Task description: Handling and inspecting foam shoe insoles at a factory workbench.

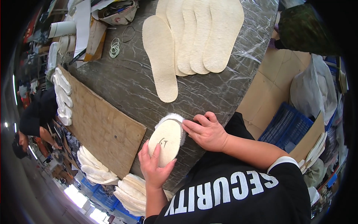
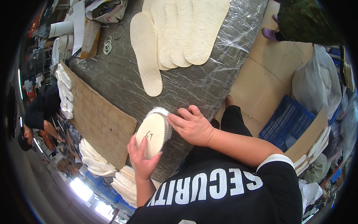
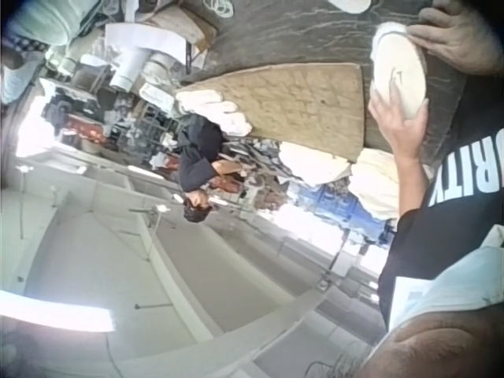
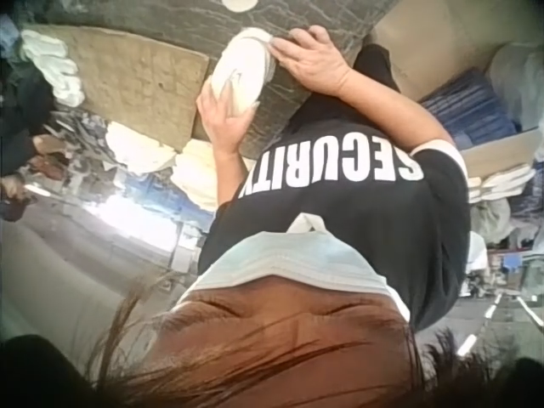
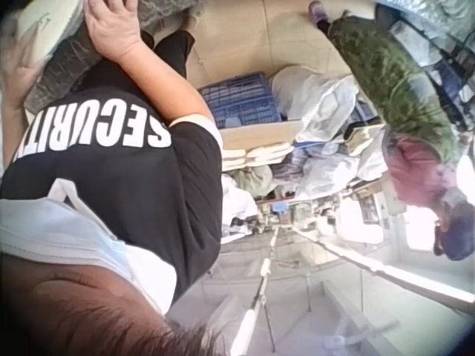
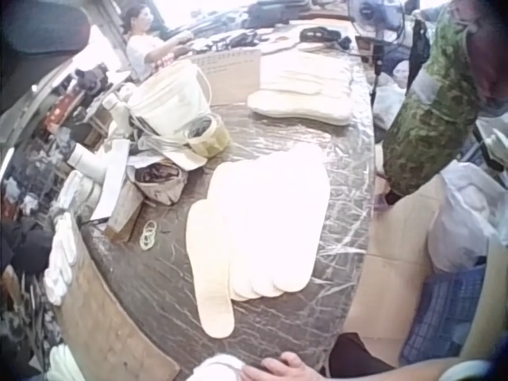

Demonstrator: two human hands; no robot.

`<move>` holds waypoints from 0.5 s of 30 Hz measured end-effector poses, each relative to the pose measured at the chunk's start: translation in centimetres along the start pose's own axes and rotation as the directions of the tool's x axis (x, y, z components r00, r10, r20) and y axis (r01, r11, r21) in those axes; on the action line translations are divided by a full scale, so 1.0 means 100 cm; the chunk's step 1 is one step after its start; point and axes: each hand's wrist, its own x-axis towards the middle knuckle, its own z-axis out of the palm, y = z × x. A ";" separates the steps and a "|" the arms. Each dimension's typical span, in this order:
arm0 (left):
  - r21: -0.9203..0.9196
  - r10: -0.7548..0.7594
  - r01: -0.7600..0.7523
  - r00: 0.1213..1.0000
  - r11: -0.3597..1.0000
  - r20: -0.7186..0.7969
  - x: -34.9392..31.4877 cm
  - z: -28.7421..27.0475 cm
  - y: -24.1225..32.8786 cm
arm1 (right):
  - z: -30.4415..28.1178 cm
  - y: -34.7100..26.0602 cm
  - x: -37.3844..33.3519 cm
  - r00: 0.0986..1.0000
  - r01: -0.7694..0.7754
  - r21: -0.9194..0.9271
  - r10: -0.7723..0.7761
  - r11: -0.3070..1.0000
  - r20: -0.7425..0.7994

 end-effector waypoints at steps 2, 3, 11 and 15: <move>0.015 0.018 -0.018 0.999 1.000 -0.032 0.000 0.002 -0.001 | 0.000 0.000 0.000 1.000 -0.011 0.008 0.011 1.000 0.000; 0.030 0.007 -0.007 1.000 1.000 0.004 0.000 0.002 -0.002 | 0.000 0.000 0.001 1.000 -0.015 0.018 0.015 1.000 -0.008; 0.019 0.021 -0.020 1.000 1.000 -0.020 0.002 0.008 -0.004 | -0.001 0.002 0.002 0.999 -0.029 0.060 0.031 0.998 -0.026; 0.021 0.008 -0.008 1.000 1.000 0.019 0.003 0.011 -0.005 | -0.001 0.003 0.002 0.999 -0.034 0.083 0.034 0.996 -0.005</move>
